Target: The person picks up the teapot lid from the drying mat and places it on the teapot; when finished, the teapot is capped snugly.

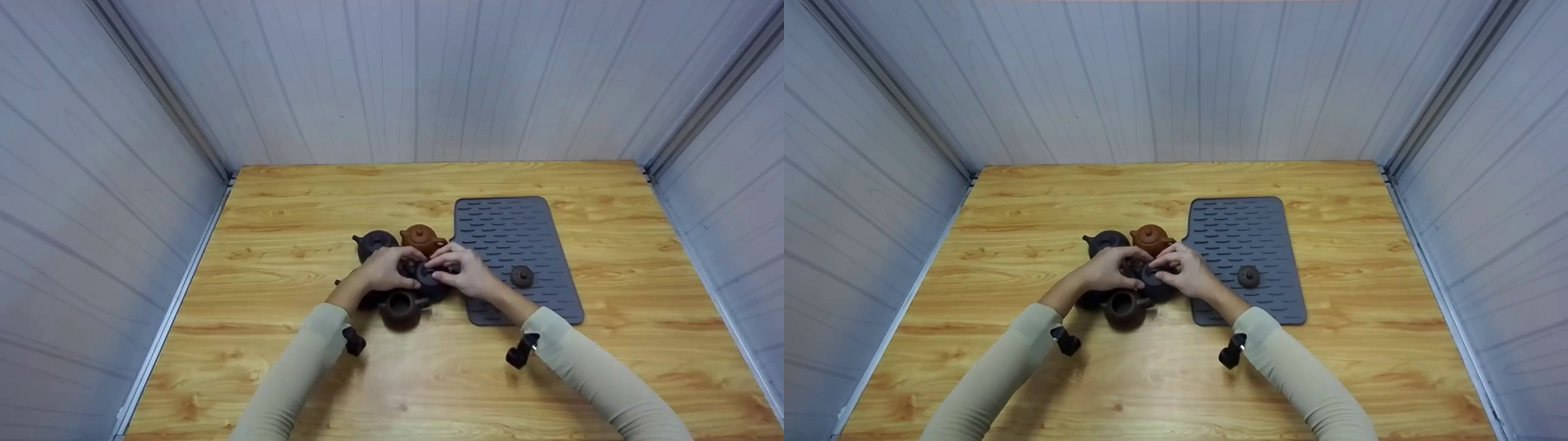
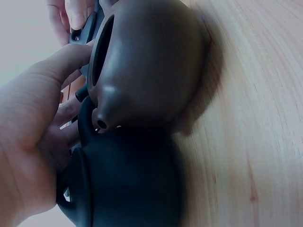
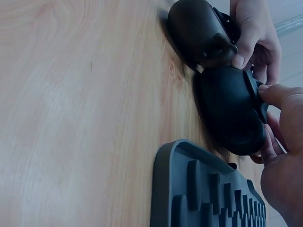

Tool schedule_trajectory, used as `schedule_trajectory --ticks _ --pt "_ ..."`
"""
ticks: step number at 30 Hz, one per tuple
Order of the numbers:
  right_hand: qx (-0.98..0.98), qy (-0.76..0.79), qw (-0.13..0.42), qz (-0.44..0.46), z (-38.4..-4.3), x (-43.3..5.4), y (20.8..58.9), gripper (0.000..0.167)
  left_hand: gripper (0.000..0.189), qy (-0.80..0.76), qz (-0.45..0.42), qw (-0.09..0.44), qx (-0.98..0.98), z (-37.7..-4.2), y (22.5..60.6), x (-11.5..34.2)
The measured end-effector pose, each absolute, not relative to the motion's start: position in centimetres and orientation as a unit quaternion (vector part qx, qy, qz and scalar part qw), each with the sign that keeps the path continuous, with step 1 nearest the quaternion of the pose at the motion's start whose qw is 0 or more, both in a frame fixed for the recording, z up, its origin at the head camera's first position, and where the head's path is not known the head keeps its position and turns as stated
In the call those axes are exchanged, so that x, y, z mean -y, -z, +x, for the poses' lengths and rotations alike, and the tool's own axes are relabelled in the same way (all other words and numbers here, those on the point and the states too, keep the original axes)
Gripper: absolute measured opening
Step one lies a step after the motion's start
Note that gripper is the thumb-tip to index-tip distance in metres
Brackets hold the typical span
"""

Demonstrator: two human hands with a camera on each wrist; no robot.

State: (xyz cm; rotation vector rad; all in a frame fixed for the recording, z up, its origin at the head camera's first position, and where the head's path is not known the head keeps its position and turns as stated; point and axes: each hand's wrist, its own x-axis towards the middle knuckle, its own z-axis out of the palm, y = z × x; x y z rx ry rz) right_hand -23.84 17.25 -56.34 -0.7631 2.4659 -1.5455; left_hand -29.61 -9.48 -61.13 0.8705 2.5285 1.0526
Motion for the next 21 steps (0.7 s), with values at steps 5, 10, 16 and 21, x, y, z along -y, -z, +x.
schedule_trajectory --ticks 5,10,16,21 --pt "-0.819 0.51 0.062 -0.256 -23.8 -17.4 56.4 0.02 0.058 -0.341 0.294 0.134 -0.883 -28.9 59.8 9.3" --pt "-0.82 0.507 0.069 -0.257 -23.9 -17.2 56.3 0.02 0.056 -0.324 0.274 0.127 -0.897 -27.2 56.2 9.3" --pt "-0.822 0.507 0.075 -0.248 -23.9 -17.1 56.1 0.021 0.051 -0.365 0.244 0.108 -0.892 -25.1 53.0 9.4" --pt "-0.812 0.523 0.079 -0.247 -23.8 -17.3 56.1 0.023 0.05 -0.404 0.222 0.075 -0.884 -23.8 52.7 9.9"
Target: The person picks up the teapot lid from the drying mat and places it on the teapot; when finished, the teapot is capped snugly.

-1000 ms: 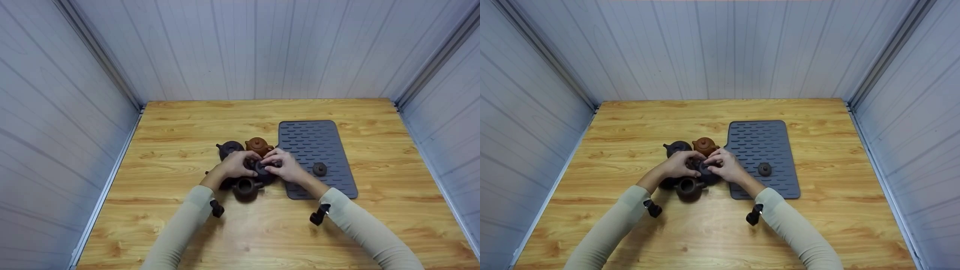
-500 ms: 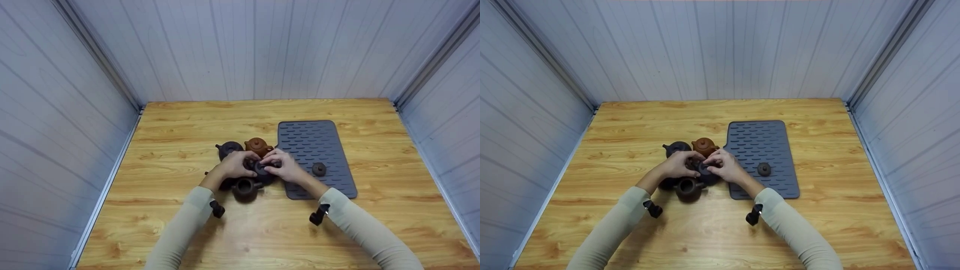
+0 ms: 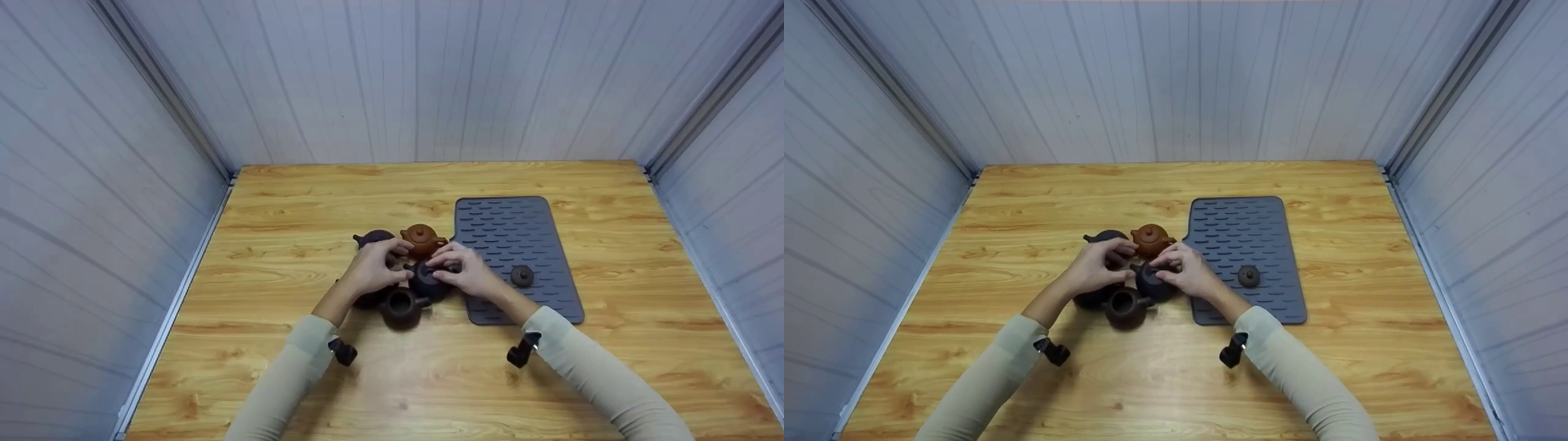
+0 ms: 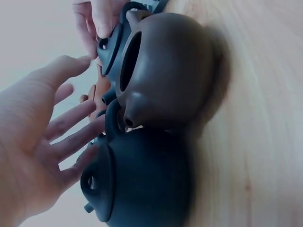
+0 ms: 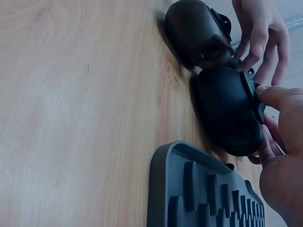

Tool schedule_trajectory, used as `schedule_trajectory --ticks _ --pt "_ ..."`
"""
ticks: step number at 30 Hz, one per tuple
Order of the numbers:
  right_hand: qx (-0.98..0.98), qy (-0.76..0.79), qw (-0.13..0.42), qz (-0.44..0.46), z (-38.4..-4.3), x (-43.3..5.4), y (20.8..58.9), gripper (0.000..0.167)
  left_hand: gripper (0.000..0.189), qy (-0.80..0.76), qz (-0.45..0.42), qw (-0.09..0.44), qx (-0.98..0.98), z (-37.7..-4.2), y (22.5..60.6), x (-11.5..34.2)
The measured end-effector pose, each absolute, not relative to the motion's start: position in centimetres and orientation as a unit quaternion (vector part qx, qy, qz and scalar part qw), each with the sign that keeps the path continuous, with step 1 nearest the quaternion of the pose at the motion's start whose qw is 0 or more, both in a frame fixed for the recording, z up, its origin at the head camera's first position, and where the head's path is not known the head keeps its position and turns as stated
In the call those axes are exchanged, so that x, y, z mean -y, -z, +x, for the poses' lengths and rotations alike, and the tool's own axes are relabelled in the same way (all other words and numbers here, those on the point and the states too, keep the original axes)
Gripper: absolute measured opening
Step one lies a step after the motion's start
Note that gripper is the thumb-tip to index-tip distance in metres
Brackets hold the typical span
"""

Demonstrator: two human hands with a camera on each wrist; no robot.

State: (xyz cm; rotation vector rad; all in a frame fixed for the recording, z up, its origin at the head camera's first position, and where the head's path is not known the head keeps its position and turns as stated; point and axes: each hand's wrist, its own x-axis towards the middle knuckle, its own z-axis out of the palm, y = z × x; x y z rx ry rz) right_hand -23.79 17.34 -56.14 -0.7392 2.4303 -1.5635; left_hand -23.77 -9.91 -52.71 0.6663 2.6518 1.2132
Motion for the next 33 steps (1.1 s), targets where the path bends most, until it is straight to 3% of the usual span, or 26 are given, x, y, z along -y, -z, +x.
schedule_trajectory --ticks 20,33 --pt "-0.791 0.539 0.108 -0.269 -23.4 -18.7 55.4 0.028 0.061 -0.455 0.196 -0.035 -0.868 -17.4 52.2 12.9" --pt "-0.784 0.538 0.146 -0.273 -22.9 -19.5 54.9 0.035 0.063 -0.435 0.183 -0.018 -0.882 -13.9 54.3 14.1"
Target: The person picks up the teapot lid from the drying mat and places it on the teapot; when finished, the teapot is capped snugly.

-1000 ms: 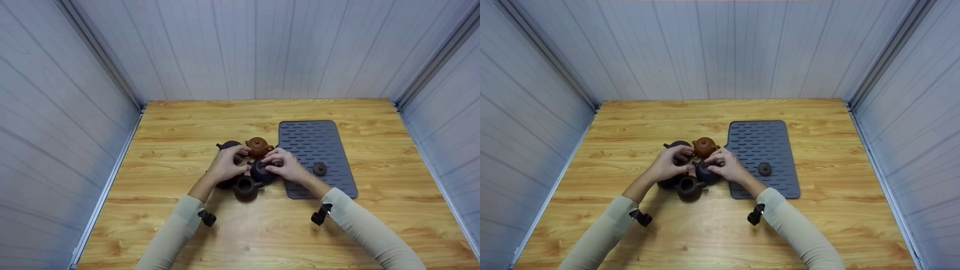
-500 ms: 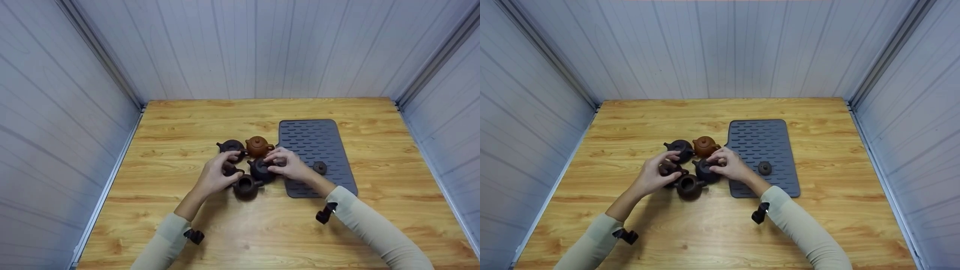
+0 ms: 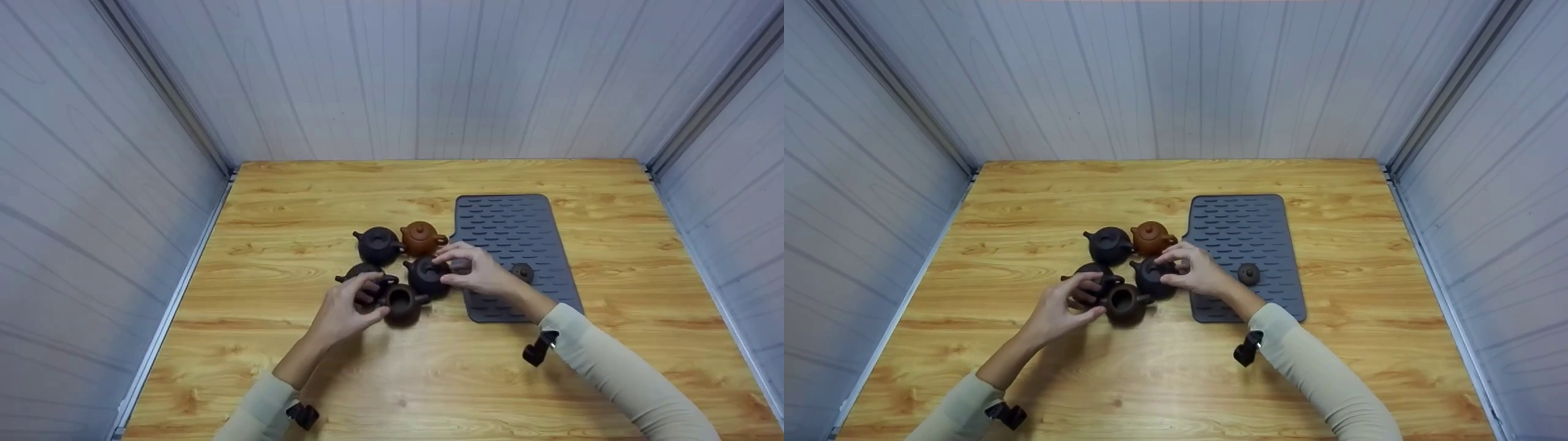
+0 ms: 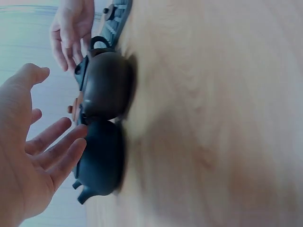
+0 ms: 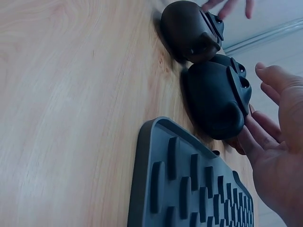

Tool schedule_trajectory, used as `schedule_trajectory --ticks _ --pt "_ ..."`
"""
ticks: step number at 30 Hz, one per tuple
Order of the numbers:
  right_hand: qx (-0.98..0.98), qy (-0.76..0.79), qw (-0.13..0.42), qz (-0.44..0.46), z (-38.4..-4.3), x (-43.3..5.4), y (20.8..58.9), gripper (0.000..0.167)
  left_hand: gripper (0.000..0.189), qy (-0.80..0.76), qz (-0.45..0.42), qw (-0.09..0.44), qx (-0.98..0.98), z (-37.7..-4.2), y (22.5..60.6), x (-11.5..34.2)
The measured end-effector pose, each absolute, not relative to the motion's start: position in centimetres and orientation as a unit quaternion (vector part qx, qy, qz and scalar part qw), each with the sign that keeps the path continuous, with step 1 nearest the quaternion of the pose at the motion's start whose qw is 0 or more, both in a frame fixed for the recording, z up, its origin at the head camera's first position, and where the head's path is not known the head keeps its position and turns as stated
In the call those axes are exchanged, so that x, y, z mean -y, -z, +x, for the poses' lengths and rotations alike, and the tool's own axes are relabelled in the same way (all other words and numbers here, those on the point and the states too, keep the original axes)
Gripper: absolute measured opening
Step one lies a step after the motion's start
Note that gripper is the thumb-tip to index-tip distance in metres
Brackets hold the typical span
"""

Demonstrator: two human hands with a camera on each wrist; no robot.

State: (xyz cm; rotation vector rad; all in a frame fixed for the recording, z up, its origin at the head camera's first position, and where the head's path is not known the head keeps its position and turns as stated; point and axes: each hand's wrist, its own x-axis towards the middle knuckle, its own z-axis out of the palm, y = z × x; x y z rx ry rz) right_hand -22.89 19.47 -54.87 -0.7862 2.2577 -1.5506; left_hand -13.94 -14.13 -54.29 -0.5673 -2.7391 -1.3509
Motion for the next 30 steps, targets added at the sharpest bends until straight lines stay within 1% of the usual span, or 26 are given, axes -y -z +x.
schedule_trajectory --ticks 8,16,22,25,30 --pt "-0.793 0.526 0.15 -0.268 -22.7 -19.6 54.4 0.035 0.061 0.408 -0.166 -0.011 0.898 -13.2 56.1 14.3" --pt "-0.793 0.521 0.157 -0.275 -22.8 -20.0 54.2 0.035 0.065 0.382 -0.168 0.023 0.909 -13.4 56.7 14.1" --pt "-0.796 0.517 0.169 -0.267 -22.7 -20.9 54.0 0.036 0.06 0.359 -0.177 0.034 0.916 -13.9 57.0 13.7" --pt "-0.802 0.509 0.162 -0.267 -22.6 -21.4 53.9 0.035 0.058 0.347 -0.184 0.04 0.919 -14.2 57.0 13.6" --pt "-0.823 0.482 0.14 -0.267 -22.4 -22.6 53.7 0.035 0.058 0.307 -0.187 0.034 0.933 -14.7 56.8 13.6"
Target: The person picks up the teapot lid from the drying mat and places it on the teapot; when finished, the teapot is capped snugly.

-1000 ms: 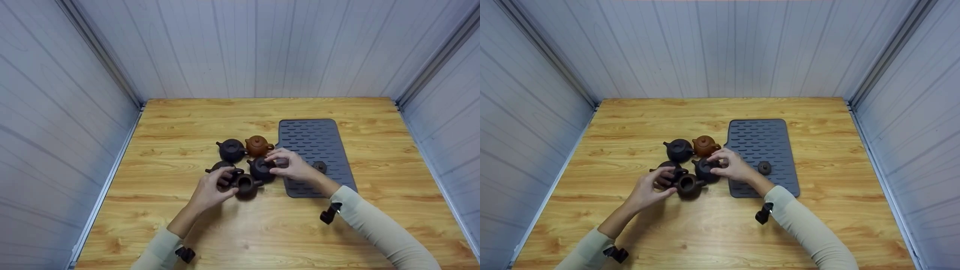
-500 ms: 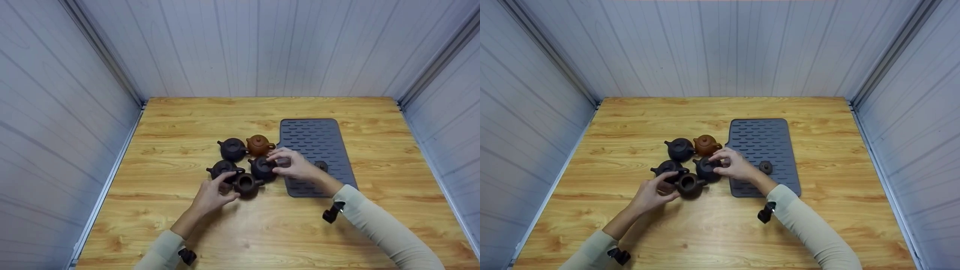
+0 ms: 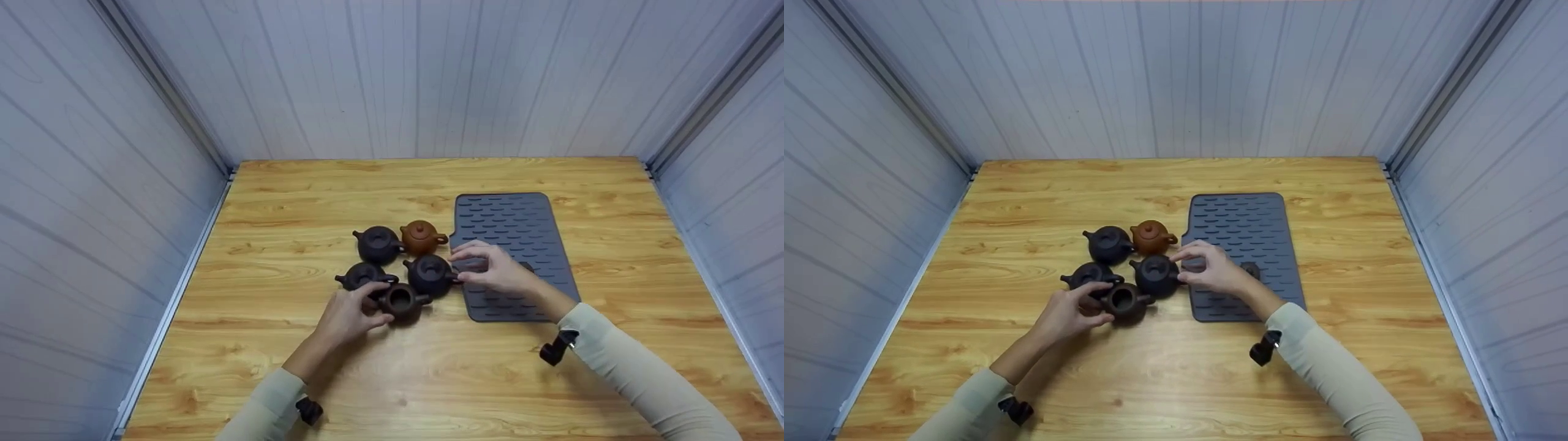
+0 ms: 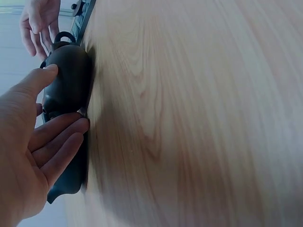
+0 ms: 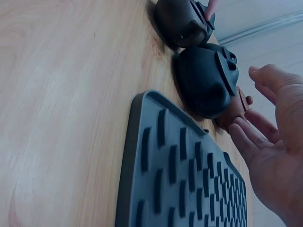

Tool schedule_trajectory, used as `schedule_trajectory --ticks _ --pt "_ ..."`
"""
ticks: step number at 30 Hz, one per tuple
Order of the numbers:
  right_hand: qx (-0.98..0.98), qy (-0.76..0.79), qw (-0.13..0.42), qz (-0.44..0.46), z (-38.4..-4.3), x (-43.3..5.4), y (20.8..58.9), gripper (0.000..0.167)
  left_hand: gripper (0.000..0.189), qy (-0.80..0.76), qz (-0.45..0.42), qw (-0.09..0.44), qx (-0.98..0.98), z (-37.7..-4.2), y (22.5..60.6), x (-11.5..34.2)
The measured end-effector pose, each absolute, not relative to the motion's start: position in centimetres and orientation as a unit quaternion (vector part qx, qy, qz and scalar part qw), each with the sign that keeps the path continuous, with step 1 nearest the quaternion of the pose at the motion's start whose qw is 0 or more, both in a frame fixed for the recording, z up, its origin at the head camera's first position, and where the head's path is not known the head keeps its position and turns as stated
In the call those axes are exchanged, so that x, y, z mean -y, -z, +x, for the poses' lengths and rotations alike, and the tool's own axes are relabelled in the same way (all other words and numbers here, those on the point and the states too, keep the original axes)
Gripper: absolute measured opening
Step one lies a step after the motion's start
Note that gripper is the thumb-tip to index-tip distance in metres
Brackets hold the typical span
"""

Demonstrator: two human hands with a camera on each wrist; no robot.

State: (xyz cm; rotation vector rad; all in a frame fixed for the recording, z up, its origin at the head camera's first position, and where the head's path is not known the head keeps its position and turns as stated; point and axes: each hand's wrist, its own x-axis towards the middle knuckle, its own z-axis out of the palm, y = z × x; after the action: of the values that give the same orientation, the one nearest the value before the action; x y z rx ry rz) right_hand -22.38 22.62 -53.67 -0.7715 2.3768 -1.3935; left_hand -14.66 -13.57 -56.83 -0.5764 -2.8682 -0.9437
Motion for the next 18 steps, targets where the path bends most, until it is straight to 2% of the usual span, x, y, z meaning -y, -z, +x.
schedule_trajectory --ticks 9,18 --pt "-0.827 0.489 0.131 -0.246 -22.2 -25.1 53.7 0.037 0.054 0.288 -0.191 0.019 0.938 -15.2 56.5 13.7" --pt "-0.843 0.479 0.107 -0.221 -22.0 -27.6 53.5 0.035 0.051 0.319 -0.192 -0.017 0.928 -15.5 56.4 14.0"
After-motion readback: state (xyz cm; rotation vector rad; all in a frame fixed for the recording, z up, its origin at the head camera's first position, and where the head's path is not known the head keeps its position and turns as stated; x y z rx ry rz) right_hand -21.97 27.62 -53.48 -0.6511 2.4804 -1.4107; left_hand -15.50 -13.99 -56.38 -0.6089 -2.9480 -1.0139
